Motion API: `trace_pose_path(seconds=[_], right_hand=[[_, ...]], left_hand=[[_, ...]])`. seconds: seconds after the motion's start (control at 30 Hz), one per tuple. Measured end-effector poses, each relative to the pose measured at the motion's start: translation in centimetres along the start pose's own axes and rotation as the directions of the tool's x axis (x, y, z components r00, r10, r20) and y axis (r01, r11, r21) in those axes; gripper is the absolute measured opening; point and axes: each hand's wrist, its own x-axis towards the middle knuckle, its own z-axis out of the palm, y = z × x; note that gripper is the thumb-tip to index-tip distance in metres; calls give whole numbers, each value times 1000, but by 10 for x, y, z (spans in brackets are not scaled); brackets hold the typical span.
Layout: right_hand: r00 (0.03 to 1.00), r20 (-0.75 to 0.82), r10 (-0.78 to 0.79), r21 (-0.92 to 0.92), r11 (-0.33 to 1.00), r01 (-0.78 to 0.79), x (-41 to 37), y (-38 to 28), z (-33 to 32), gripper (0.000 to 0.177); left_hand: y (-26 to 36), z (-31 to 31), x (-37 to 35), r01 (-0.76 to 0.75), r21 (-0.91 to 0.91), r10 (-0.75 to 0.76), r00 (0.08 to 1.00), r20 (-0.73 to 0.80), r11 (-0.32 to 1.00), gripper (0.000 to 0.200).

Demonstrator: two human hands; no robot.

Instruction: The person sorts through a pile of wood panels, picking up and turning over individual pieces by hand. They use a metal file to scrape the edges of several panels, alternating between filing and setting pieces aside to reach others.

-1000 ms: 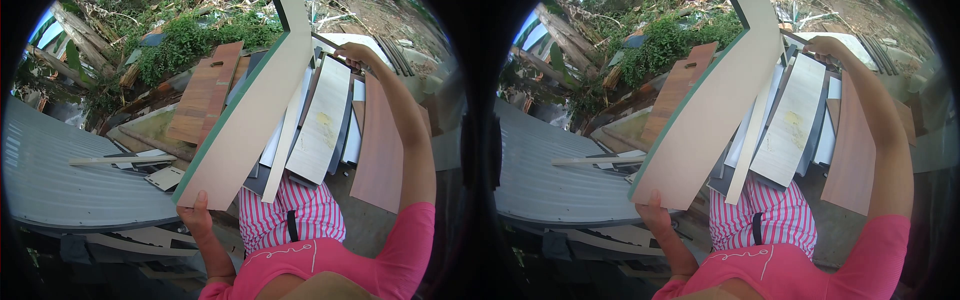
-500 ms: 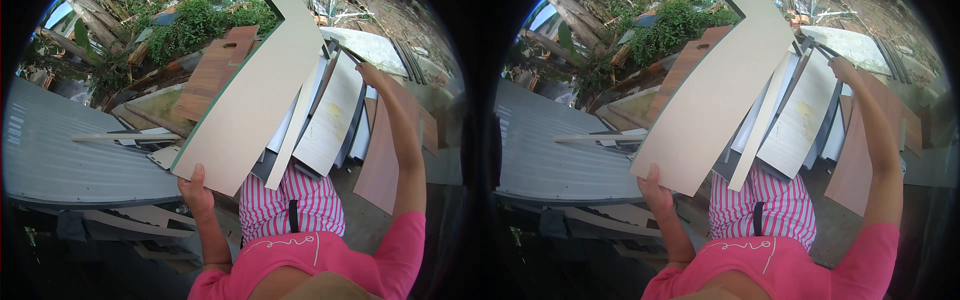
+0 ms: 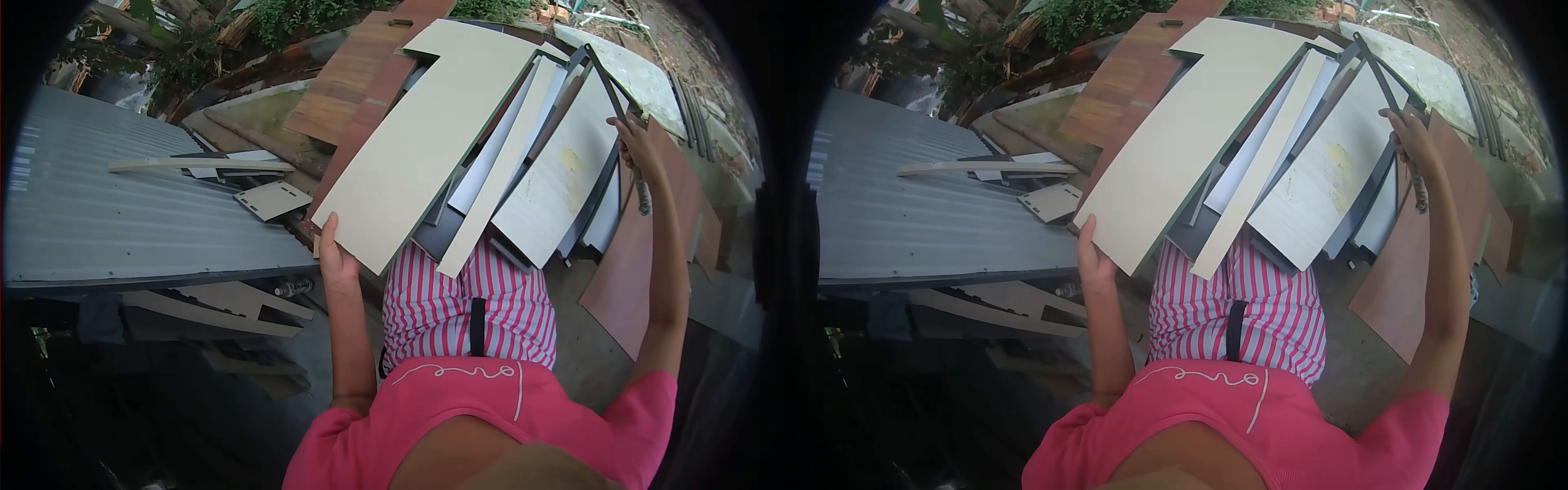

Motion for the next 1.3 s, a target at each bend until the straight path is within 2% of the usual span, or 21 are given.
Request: trace_pose_path(seconds=[0.07, 0.23, 0.33, 0.37, 0.4, 0.43, 0.47, 0.5, 0.53, 0.57, 0.6, 0.67, 0.7, 0.77, 0.8, 0.87, 0.93, 1.0, 1.17, 1.23, 1.3], right_hand=[[997, 63, -35, 62, 998, 31, -1, 0, 8, 33], [978, 161, -135, 145, 983, 112, -34, -31, 55, 39], [957, 225, -182, 204, 970, 136, -44, -35, 77, 41], [959, 218, -180, 216, 967, 133, -49, -38, 82, 41], [963, 205, -175, 229, 965, 127, -54, -40, 84, 41], [963, 210, -168, 230, 966, 118, -58, -42, 86, 41], [964, 209, -166, 235, 965, 116, -62, -45, 87, 41], [964, 207, -166, 234, 965, 116, -67, -47, 88, 41], [965, 206, -161, 231, 966, 112, -73, -47, 89, 41], [968, 201, -150, 232, 967, 102, -77, -46, 93, 41], [966, 204, -157, 255, 961, 103, -79, -46, 96, 41], [967, 199, -161, 275, 956, 103, -88, -51, 102, 42], [962, 209, -178, 262, 958, 120, -93, -55, 105, 43], [947, 251, -202, 245, 959, 139, -98, -60, 104, 46], [951, 234, -203, 248, 958, 143, -101, -62, 103, 46], [965, 124, -231, 171, 963, 209, -108, -69, 103, 49], [971, 61, -231, 77, 971, 226, -122, -84, 100, 50], [925, -85, -371, -57, 928, 367, -132, -92, 101, 49], [877, -51, -478, -246, 857, 453, -146, -92, 123, 49], [802, -9, -597, -325, 760, 562, -156, -101, 137, 51], [750, 74, -657, -260, 713, 651, -173, -116, 152, 57]], left_hand=[[-1, -4, 5, 115, -19, -115, 992, -53, 993, 49], [-9, -17, 9, 130, -114, -144, 982, -120, 985, 44], [-7, -19, -6, 3, -35, -6, 997, -73, 999, 47], [-8, -9, -19, -82, 263, 133, 974, -181, 961, 48], [-7, -4, -31, -116, 545, 286, 928, -238, 830, 49], [-11, -18, -38, -293, 781, 454, 891, 13, 552, 55], [-14, -31, -45, -294, 784, 454, 891, 17, 547, 55], [-15, -36, -53, -409, 889, 534, 808, 249, 204, 58], [-15, -42, -56, -477, 863, 516, 704, 488, -165, 61], [-14, -48, -55, -471, 824, 448, 691, 567, -316, 68], [-14, -43, -53, -477, 821, 439, 694, 571, -314, 68], [-11, -31, -45, -494, 718, 351, 642, 682, -490, 69], [-9, -23, -38, -503, 714, 348, 638, 687, -487, 69], [-6, -10, -25, -611, 552, 263, 501, 825, -568, 57], [-5, -13, -20, -622, 540, 260, 487, 834, -567, 57], [-2, -24, -6, -724, 370, 31, 435, 900, -582, 41], [1, -14, -9, -755, 390, 91, 406, 909, -528, 36], [7, -13, -8, -750, 403, 105, 413, 905, -524, 38], [22, 4, -12, -753, 416, 156, 395, 905, -509, 38], [31, 15, -15, -768, 442, 215, 386, 897, -464, 38], [38, 29, -20, -772, 479, 273, 397, 877, -417, 38]])
